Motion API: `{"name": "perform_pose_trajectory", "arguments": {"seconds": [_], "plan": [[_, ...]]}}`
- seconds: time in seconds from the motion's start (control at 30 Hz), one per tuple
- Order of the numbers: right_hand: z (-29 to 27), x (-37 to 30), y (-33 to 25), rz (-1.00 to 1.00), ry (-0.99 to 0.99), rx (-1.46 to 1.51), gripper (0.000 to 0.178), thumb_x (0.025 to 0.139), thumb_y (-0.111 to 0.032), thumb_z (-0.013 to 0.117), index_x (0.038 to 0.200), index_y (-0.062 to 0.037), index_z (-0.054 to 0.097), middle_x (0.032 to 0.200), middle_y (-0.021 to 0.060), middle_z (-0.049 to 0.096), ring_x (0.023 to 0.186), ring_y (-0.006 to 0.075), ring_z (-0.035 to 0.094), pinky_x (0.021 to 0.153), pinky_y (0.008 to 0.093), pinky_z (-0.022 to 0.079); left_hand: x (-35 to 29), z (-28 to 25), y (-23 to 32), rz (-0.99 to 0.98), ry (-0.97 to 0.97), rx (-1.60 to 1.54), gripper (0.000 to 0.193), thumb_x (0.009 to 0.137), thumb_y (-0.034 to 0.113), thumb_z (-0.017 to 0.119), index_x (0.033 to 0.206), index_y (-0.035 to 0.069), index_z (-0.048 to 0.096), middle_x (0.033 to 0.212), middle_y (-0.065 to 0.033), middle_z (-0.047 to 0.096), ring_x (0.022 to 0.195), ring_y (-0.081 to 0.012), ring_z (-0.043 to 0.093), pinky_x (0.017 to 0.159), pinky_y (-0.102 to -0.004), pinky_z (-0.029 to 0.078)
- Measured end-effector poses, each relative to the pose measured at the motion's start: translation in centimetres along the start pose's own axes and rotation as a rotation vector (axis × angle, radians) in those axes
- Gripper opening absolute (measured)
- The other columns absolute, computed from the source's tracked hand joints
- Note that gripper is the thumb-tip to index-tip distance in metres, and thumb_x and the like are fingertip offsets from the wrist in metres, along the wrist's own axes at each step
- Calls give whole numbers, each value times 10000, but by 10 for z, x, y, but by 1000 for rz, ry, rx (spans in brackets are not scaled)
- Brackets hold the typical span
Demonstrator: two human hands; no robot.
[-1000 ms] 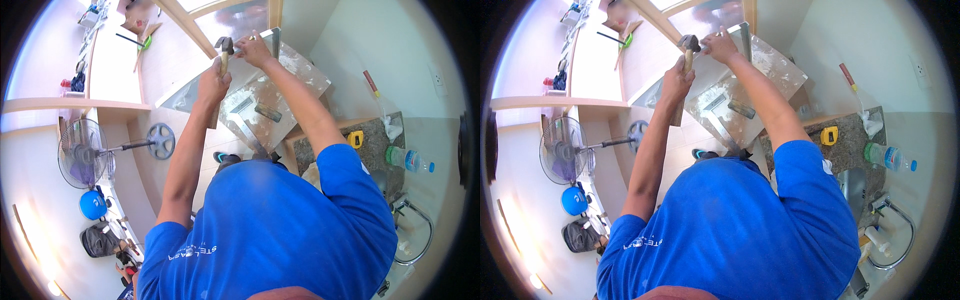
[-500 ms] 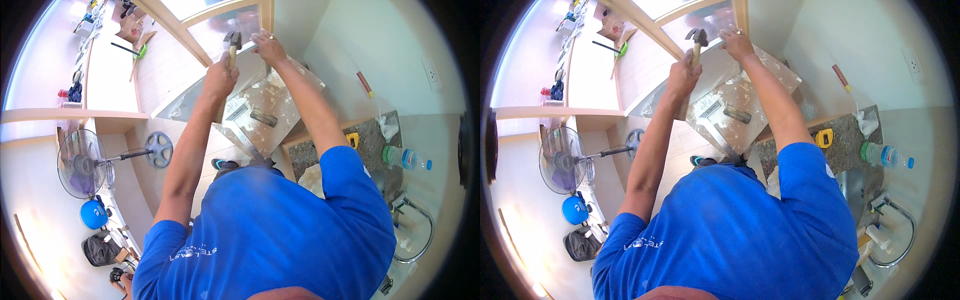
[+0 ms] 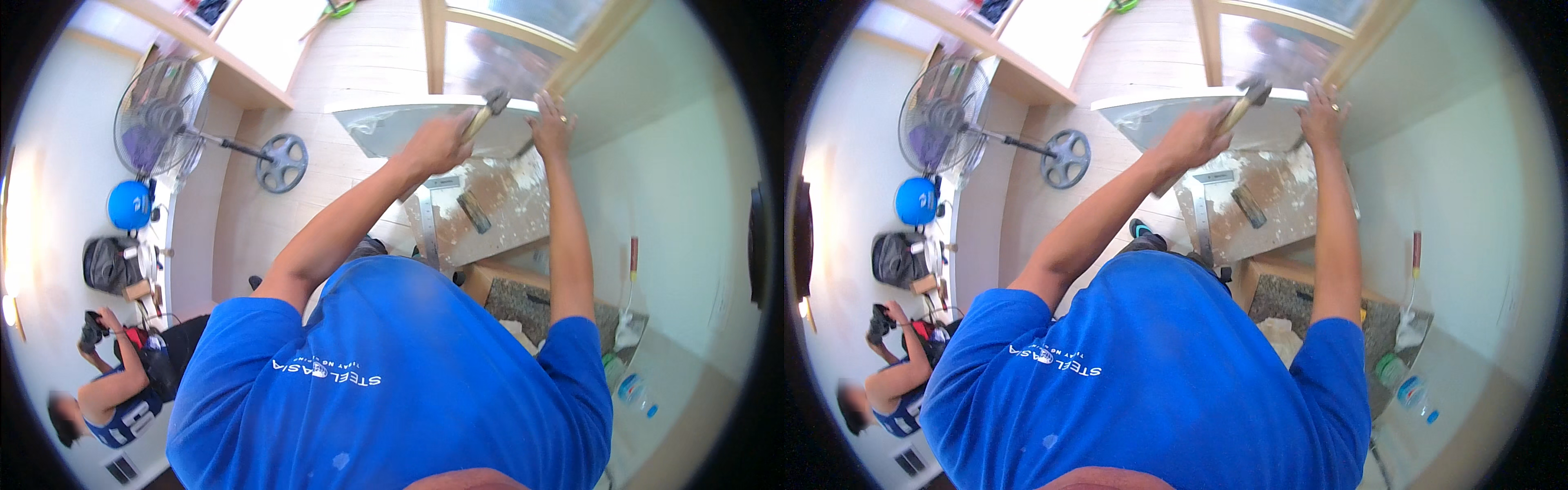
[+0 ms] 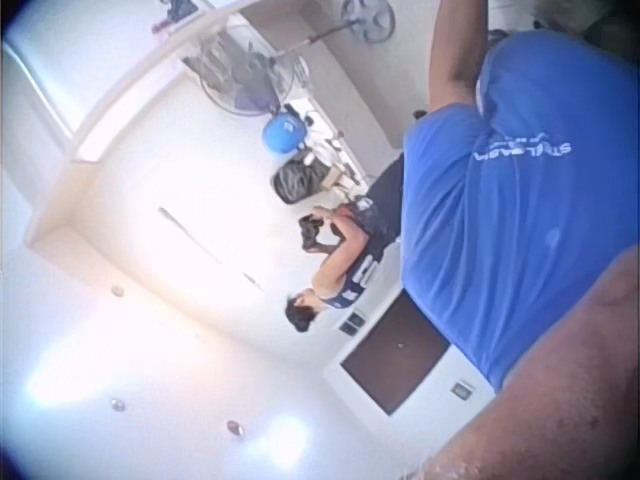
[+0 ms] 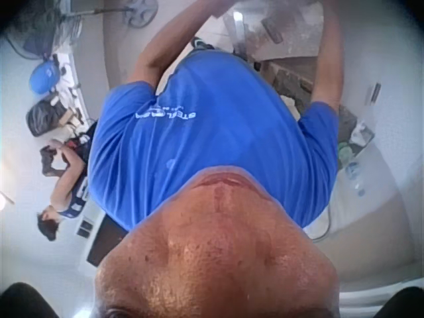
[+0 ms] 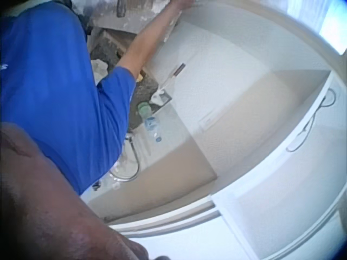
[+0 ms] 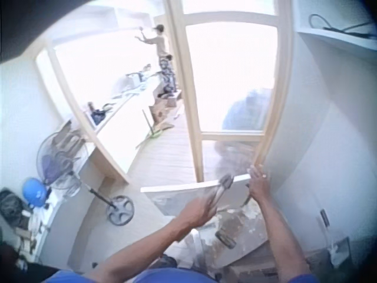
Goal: The person aligns and secures a white cabinet door to a wooden frame using a hammer, then uses a utility knife to trim excess material and a sanding block to smooth the edges. The person repeatedly flips and repositions the door while working.
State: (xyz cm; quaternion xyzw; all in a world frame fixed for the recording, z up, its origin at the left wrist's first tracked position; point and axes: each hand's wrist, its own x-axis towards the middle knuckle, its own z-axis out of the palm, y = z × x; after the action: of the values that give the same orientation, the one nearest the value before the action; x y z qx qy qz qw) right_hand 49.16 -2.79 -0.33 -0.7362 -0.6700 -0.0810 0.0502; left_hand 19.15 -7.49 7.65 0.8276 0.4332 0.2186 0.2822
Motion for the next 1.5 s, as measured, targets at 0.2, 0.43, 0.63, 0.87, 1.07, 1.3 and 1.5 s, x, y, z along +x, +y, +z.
{"name": "perform_pose_trajectory", "arguments": {"seconds": [0.2,0.43,0.63,0.87,1.07,1.3,1.5], "plan": [[-22,-8,-81,-289,-52,-108,828,942,-552,666,1629,-202,364,1702,11,331,1572,273,284,1265,624,169,-163,-39,-48,-233,-55,-39,647,890,190,709,1489,42,516,967,-262,708,874,-450,699,812,-489,553],[-22,4,-250,-666,-86,188,691,991,-397,662,1613,-258,394,1663,9,407,1485,270,441,1201,523,332,-194,-85,-71,-437,335,6,653,897,218,738,1481,13,529,1013,-304,707,914,-432,722,829,-455,561],[-11,6,-299,-700,91,270,569,988,-275,628,1532,-391,508,1535,-54,560,1216,171,632,937,439,415,-158,-137,-79,-511,441,124,636,910,237,734,1484,44,541,1048,-305,706,923,-441,711,838,-430,551],[5,14,-302,-695,187,272,599,960,-143,582,1500,-400,550,1508,-59,587,1170,179,653,922,434,417,-137,-154,-91,-568,265,130,633,917,226,687,1490,21,512,1066,-328,702,996,-480,696,885,-496,543],[-4,7,-307,-709,209,267,582,970,-240,611,1518,-414,520,1504,-55,578,1154,198,659,930,458,427,-133,-158,-116,-426,327,223,616,911,236,730,1464,24,559,1038,-341,701,965,-450,716,878,-456,547],[-18,40,-267,-823,-274,397,641,928,-265,670,1529,-134,490,1569,143,497,1340,387,555,1101,549,451,-182,-142,-115,-505,262,2,624,881,236,741,1430,-8,572,979,-274,720,901,-350,738,832,-449,569],[-11,40,-225,-696,-189,573,471,948,-237,640,1378,-44,620,1296,200,673,1164,384,651,987,478,519,-231,-13,-137,-455,-205,-34,659,841,177,686,1454,-10,531,957,-295,713,877,-454,715,838,-516,570]]}}
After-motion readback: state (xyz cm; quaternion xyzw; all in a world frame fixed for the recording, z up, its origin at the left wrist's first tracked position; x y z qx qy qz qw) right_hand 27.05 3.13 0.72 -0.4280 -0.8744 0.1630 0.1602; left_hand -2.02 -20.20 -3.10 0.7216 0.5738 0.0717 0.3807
